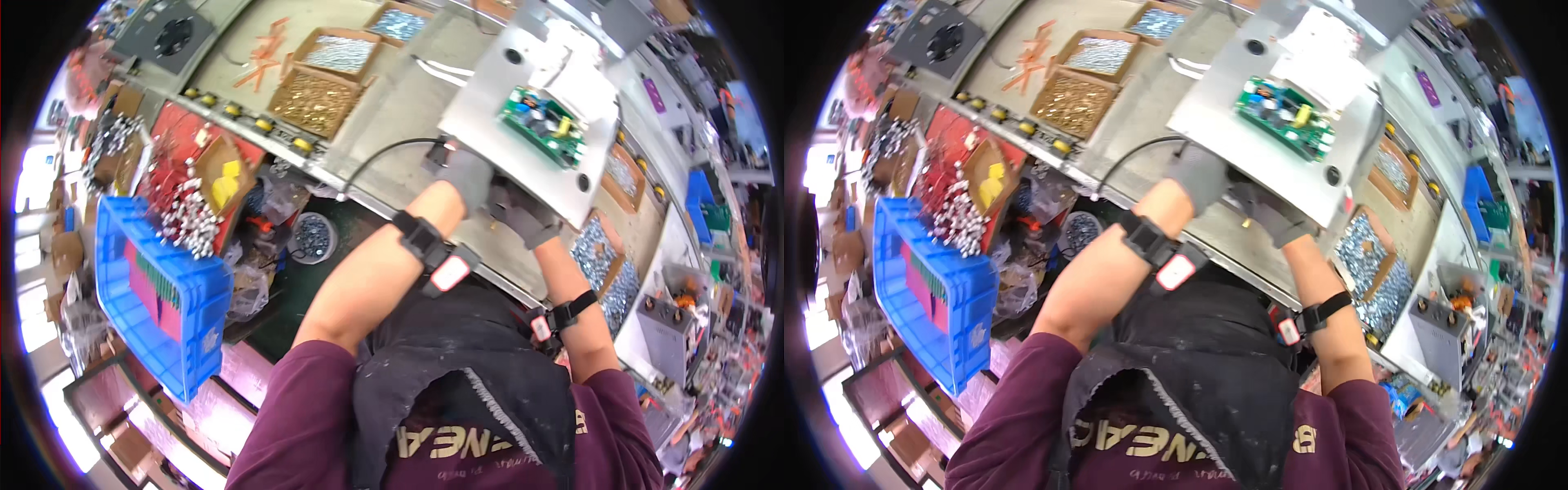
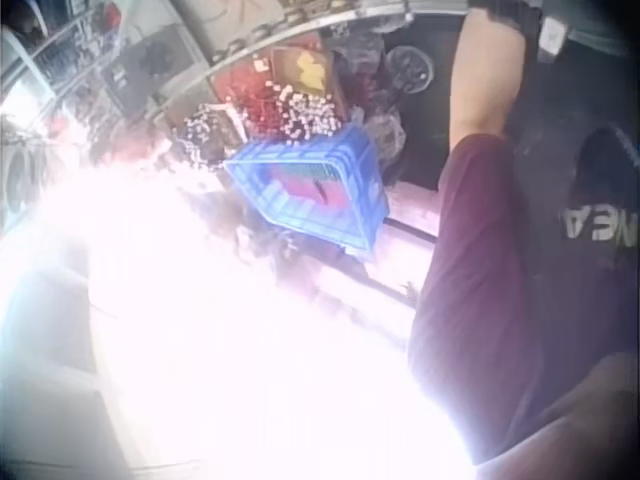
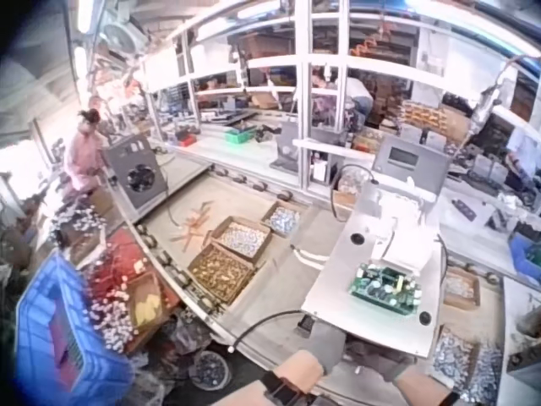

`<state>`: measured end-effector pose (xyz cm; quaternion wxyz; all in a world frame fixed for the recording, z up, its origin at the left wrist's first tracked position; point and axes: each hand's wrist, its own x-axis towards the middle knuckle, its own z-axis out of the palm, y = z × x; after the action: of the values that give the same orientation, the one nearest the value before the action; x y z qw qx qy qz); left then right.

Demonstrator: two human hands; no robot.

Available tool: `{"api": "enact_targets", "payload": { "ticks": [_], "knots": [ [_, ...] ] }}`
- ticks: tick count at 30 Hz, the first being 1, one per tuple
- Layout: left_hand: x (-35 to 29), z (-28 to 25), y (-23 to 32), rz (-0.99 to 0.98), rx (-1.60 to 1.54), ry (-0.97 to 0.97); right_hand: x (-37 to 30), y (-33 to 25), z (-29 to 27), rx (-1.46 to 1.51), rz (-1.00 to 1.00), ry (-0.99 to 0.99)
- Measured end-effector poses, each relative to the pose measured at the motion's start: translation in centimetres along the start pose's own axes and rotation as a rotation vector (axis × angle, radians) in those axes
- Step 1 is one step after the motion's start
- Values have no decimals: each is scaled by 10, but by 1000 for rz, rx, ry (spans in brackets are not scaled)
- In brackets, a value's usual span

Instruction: Assembling an electronic component chassis by connecting wires, installing PCBs, and using a power screwdriver to secure parts.

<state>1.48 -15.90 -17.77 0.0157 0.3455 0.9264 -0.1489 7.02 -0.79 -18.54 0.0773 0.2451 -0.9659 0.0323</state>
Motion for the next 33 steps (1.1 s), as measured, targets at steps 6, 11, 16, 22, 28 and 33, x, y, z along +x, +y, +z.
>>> {"api": "enact_targets", "payload": {
  "ticks": [6,11,16,22,28,33],
  "knots": [
    [-37,-17,-1,-48,-529,-94,-6,44,42,315,96,-176],
    [-133,-25,-65,-454,-2258,-283,-29,37,52,-259,-129,-427],
    [-250,1,-233,-667,-1880,87,-8,25,30,262,284,-604],
    [-367,96,-436,-1134,-1712,160,-8,-2,15,448,523,-450],
    [-451,194,-622,-1802,-751,36,-74,19,-21,691,1162,-441],
    [-472,267,-696,-1884,-569,-44,-77,-57,-70,1193,1610,-322]
  ]
}}
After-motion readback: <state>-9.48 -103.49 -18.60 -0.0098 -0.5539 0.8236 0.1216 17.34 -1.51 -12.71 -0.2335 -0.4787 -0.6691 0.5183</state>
